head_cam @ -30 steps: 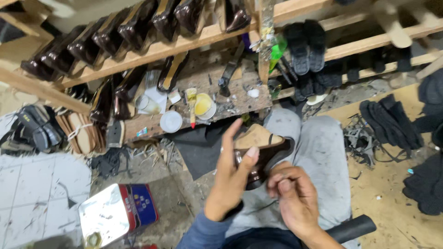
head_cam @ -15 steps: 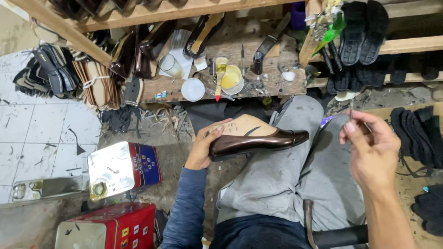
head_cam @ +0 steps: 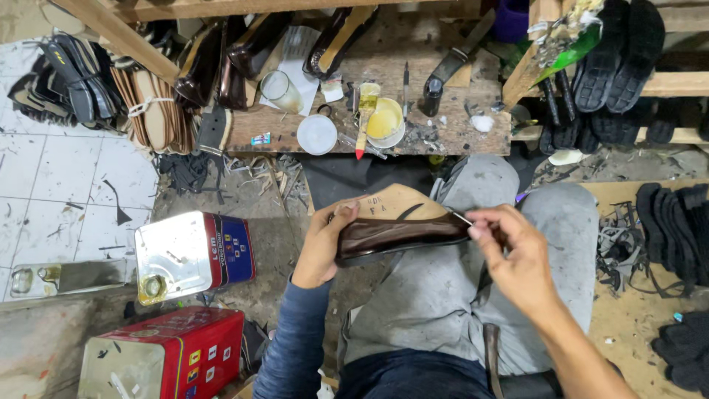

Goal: The person sits on the floor holding a brown shoe on their lap and uses a curved hand tool to trim and scrape the edge of the shoe sole, working around the shoe. They then pick at the trimmed edge by hand, turn the shoe over, and place it on a wooden rack with other finished shoes.

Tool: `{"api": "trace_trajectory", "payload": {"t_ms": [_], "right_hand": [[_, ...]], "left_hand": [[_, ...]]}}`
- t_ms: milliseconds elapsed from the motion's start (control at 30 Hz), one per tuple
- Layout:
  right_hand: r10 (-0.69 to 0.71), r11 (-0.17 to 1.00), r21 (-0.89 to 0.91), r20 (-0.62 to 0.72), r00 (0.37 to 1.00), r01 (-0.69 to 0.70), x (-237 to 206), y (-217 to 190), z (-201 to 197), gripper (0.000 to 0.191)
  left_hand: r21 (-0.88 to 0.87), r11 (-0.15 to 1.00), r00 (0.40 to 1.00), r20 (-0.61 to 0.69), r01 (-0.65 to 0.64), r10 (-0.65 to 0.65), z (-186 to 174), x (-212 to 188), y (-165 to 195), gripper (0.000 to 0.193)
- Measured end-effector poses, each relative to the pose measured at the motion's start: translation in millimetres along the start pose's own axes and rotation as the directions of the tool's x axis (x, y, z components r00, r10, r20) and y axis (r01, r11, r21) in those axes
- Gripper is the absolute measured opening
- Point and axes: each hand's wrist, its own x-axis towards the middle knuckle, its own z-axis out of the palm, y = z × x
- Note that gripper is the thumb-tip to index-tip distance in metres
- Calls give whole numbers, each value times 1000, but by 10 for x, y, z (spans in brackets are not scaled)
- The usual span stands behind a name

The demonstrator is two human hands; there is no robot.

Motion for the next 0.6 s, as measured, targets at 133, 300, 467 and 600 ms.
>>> {"api": "trace_trajectory", "payload": {"t_ms": [133,300,467,600], "right_hand": [[-126,992,18,-89,988,129,-206,-209,125,16],[-65,997,26,-201,977,72,-440,-166,192,12],[90,994,90,-308,947,-65,-313,182,-109,10],[235,948,278,-278,932,-156,149,465,-437,11]], "left_hand": [[30,999,999,-15,-36,37,170,-157,87,38],[-16,999,998,-45,-34,33,247,-257,11,38],[-85,996,996,-88,15,-22,157,-265,-215,41],[-118,992,991,-123,47,-62,53,-242,-409,41]]}}
